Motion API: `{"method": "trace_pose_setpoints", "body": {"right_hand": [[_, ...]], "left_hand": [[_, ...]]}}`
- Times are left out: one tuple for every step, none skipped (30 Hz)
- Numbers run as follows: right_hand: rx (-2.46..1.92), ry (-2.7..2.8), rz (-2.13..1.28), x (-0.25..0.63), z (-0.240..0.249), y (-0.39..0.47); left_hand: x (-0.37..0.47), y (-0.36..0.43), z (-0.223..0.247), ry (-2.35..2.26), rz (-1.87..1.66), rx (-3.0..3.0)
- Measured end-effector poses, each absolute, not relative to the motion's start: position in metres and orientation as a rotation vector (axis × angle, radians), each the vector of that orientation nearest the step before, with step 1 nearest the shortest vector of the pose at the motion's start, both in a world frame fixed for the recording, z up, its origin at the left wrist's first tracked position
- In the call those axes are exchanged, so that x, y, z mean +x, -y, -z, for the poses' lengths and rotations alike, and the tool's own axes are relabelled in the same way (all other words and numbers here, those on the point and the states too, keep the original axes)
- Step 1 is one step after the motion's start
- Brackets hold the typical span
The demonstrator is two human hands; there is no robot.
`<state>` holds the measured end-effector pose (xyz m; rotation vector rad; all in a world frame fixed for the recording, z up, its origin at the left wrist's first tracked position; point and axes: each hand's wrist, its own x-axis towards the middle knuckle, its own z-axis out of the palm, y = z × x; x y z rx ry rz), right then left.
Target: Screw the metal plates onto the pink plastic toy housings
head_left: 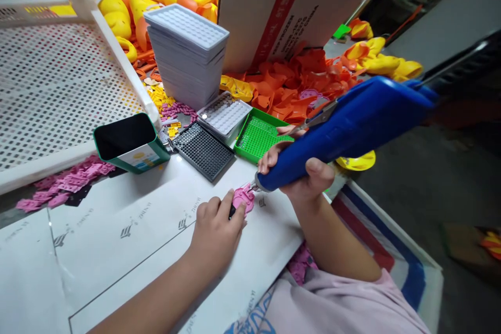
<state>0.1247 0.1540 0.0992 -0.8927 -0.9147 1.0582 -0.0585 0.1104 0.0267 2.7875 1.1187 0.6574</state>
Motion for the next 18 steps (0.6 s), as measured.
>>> {"method": "trace_pose_setpoints", "body": {"right_hand": [[-0.870,0.951,-1.054,0.124,-0.098,-0.153],[-0.839,0.996,-1.049,0.123,-0.096,-0.152],[-0.806,1.050,-1.047,0.122,-0.094,-0.151],[-0.782,1.102,-1.050,0.122,-0.092,-0.151],[-0.767,1.144,-1.052,0.121,-0.090,-0.151],[-0.766,1.173,-1.059,0.121,-0.088,-0.151],[-0.775,1.186,-1.065,0.121,-0.086,-0.152],[-0.782,1.191,-1.071,0.121,-0.085,-0.153],[-0.781,1.192,-1.070,0.121,-0.084,-0.153],[-0.774,1.191,-1.067,0.121,-0.083,-0.153],[-0.764,1.189,-1.059,0.121,-0.083,-0.153],[-0.759,1.190,-1.058,0.120,-0.083,-0.153],[-0.758,1.192,-1.066,0.120,-0.085,-0.153],[-0.763,1.194,-1.089,0.120,-0.087,-0.153],[-0.773,1.189,-1.120,0.120,-0.091,-0.154],[-0.785,1.180,-1.150,0.121,-0.095,-0.155],[-0.796,1.165,-1.165,0.122,-0.100,-0.159],[-0.809,1.141,-1.153,0.124,-0.106,-0.164]], "left_hand": [[-0.058,-0.110,-0.027,-1.119,-0.653,2.788],[-0.058,-0.110,-0.026,-1.119,-0.652,2.787],[-0.058,-0.110,-0.026,-1.120,-0.650,2.787],[-0.058,-0.110,-0.026,-1.124,-0.645,2.785],[-0.058,-0.109,-0.025,-1.127,-0.635,2.783],[-0.057,-0.109,-0.025,-1.126,-0.626,2.782],[-0.057,-0.109,-0.024,-1.127,-0.617,2.783],[-0.057,-0.109,-0.024,-1.127,-0.615,2.784],[-0.056,-0.109,-0.024,-1.126,-0.619,2.787],[-0.056,-0.109,-0.024,-1.124,-0.630,2.790],[-0.056,-0.110,-0.024,-1.121,-0.643,2.790],[-0.055,-0.111,-0.024,-1.113,-0.656,2.790],[-0.055,-0.113,-0.024,-1.096,-0.663,2.790],[-0.056,-0.114,-0.024,-1.077,-0.672,2.789],[-0.056,-0.115,-0.024,-1.061,-0.676,2.784],[-0.056,-0.116,-0.024,-1.048,-0.682,2.776],[-0.057,-0.117,-0.024,-1.039,-0.690,2.764],[-0.058,-0.118,-0.024,-1.035,-0.701,2.748]]}}
